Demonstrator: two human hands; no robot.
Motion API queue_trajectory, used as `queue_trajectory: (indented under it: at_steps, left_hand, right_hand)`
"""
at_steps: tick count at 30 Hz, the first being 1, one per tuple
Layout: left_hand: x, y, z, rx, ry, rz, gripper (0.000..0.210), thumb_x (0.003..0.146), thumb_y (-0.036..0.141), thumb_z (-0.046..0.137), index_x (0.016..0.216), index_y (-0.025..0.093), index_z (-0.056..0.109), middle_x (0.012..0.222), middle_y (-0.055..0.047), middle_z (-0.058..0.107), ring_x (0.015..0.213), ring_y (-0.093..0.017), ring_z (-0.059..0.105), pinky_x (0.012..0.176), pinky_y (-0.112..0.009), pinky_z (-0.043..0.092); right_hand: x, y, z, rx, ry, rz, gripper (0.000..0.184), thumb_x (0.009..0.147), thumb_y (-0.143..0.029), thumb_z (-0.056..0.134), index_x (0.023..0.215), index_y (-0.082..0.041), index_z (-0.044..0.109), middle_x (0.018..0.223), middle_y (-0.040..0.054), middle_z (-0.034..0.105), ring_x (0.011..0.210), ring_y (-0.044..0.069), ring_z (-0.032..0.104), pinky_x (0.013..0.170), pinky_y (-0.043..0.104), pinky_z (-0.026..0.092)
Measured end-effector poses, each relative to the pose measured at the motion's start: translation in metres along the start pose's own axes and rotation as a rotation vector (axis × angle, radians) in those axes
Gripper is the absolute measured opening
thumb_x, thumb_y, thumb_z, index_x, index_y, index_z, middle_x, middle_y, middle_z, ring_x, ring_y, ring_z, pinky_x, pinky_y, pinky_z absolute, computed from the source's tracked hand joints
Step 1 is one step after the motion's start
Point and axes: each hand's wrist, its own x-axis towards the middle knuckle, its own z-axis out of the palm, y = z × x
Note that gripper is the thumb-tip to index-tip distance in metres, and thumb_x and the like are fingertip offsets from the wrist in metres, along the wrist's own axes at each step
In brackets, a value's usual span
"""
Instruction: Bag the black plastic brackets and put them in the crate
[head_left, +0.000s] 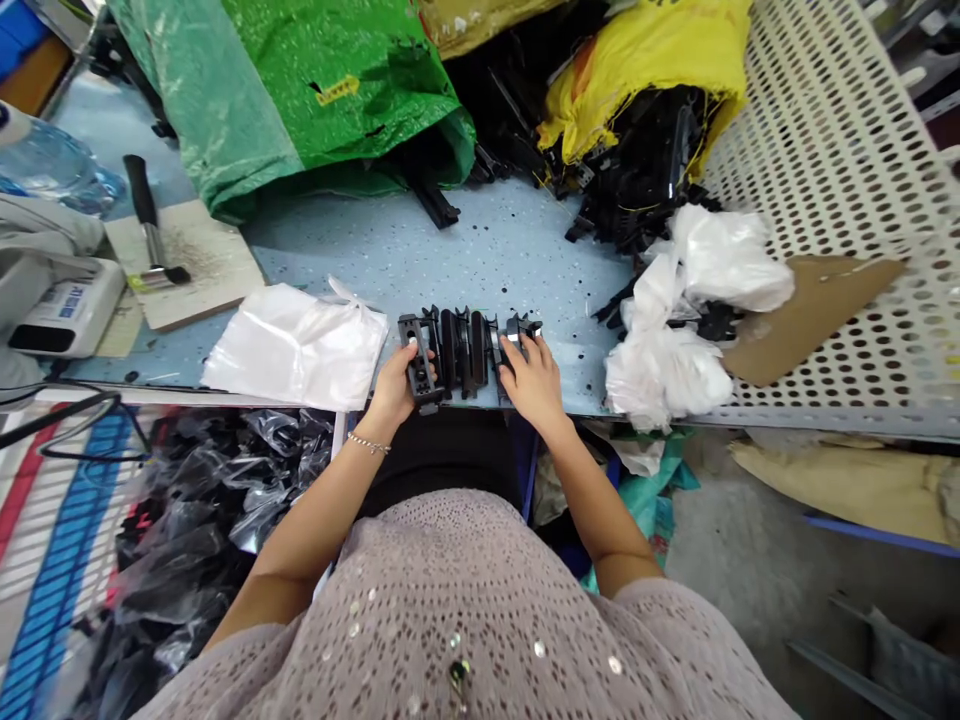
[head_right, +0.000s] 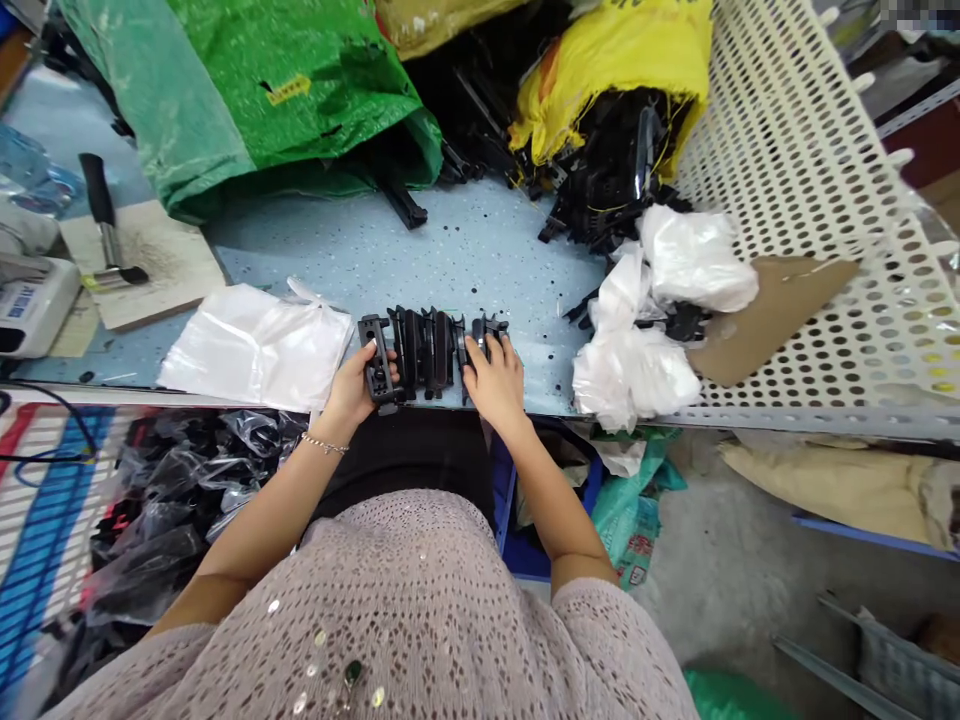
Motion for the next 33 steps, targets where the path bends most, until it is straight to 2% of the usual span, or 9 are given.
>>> queue_trajectory:
  at_steps: [6,9,12,14,16,21,23,27,33]
  left_hand:
    - [-0.012,0.013,-0.014,-0.076,-0.170,-0.086,0.040,0.082,0.049,0.071,0.104,0.016,0.069,0.090,-0.010,0.076,0.061,-0.013,0.062,0.055,-0.025,0.052]
    - [-0.043,0.029,-0.031,0.192,-0.347,-0.228,0.046,0.083,0.048,0.072,0.111,0.013,0.073,0.080,-0.011,0.076,0.056,-0.015,0.061,0.050,-0.025,0.048]
    - [-0.078,0.040,-0.037,0.475,-0.572,-0.415,0.051,0.088,0.057,0.066,0.105,0.010,0.078,0.068,-0.012,0.072,0.053,-0.019,0.063,0.048,-0.028,0.046]
    - [-0.092,0.045,-0.037,0.549,-0.637,-0.508,0.063,0.089,0.068,0.057,0.100,0.010,0.079,0.071,-0.015,0.074,0.057,-0.024,0.066,0.053,-0.033,0.050]
    - [-0.095,0.050,-0.041,0.585,-0.550,-0.413,0.070,0.090,0.075,0.050,0.100,0.012,0.079,0.082,-0.016,0.077,0.069,-0.028,0.071,0.063,-0.038,0.055]
    - [-0.059,0.053,-0.066,1.063,0.203,0.561,0.036,0.089,0.052,0.066,0.102,0.019,0.073,0.108,-0.016,0.072,0.107,-0.033,0.065,0.096,-0.047,0.051]
    - [-0.040,0.051,-0.076,1.278,0.301,0.745,0.026,0.084,0.042,0.073,0.095,0.018,0.070,0.110,-0.019,0.068,0.113,-0.037,0.060,0.101,-0.051,0.047]
    - [-0.017,0.057,-0.090,1.264,0.258,0.692,0.012,0.087,0.029,0.064,0.081,0.020,0.070,0.093,-0.013,0.068,0.094,-0.030,0.063,0.087,-0.042,0.049]
    - [-0.020,0.082,-0.100,0.671,0.202,0.388,0.026,0.065,0.037,0.085,0.070,0.018,0.069,0.062,0.001,0.059,0.056,-0.011,0.046,0.054,-0.025,0.033]
  right_hand:
    - [0.005,0.021,-0.015,0.101,0.058,-0.028,0.051,0.102,-0.029,0.048,0.152,-0.019,0.053,0.155,0.0184,0.052,0.151,0.040,0.038,0.119,0.065,0.036]
    - [-0.006,-0.005,-0.035,0.301,0.090,-0.376,0.054,0.104,-0.022,0.045,0.157,-0.021,0.045,0.156,0.0159,0.051,0.151,0.030,0.041,0.123,0.056,0.039]
    - [-0.020,-0.042,-0.046,0.414,-0.021,-0.810,0.056,0.103,-0.015,0.047,0.158,-0.026,0.043,0.154,0.0111,0.055,0.147,0.024,0.049,0.118,0.049,0.048]
    - [-0.025,-0.057,-0.045,0.420,-0.099,-0.914,0.048,0.104,-0.017,0.050,0.152,-0.023,0.051,0.149,0.0125,0.061,0.137,0.025,0.059,0.110,0.046,0.055]
    - [-0.025,-0.059,-0.042,0.424,-0.154,-0.835,0.039,0.105,-0.024,0.053,0.144,-0.020,0.059,0.142,0.0139,0.066,0.125,0.025,0.068,0.101,0.043,0.060]
    - [-0.014,-0.048,-0.025,0.739,-0.257,-0.313,0.033,0.102,-0.038,0.058,0.129,-0.023,0.068,0.123,0.0085,0.076,0.112,0.026,0.073,0.097,0.043,0.059]
    - [-0.014,-0.054,-0.016,1.019,-0.293,-0.112,0.033,0.100,-0.045,0.059,0.122,-0.023,0.071,0.112,0.0069,0.078,0.104,0.026,0.074,0.094,0.043,0.060]
    - [-0.019,-0.079,0.001,1.543,-0.385,0.174,0.036,0.091,-0.053,0.070,0.113,-0.024,0.072,0.100,0.0049,0.079,0.091,0.023,0.076,0.087,0.039,0.061]
    - [-0.011,-0.110,0.006,1.843,-0.473,0.303,0.036,0.080,-0.048,0.083,0.102,-0.021,0.074,0.100,0.0054,0.079,0.081,0.020,0.076,0.078,0.035,0.062]
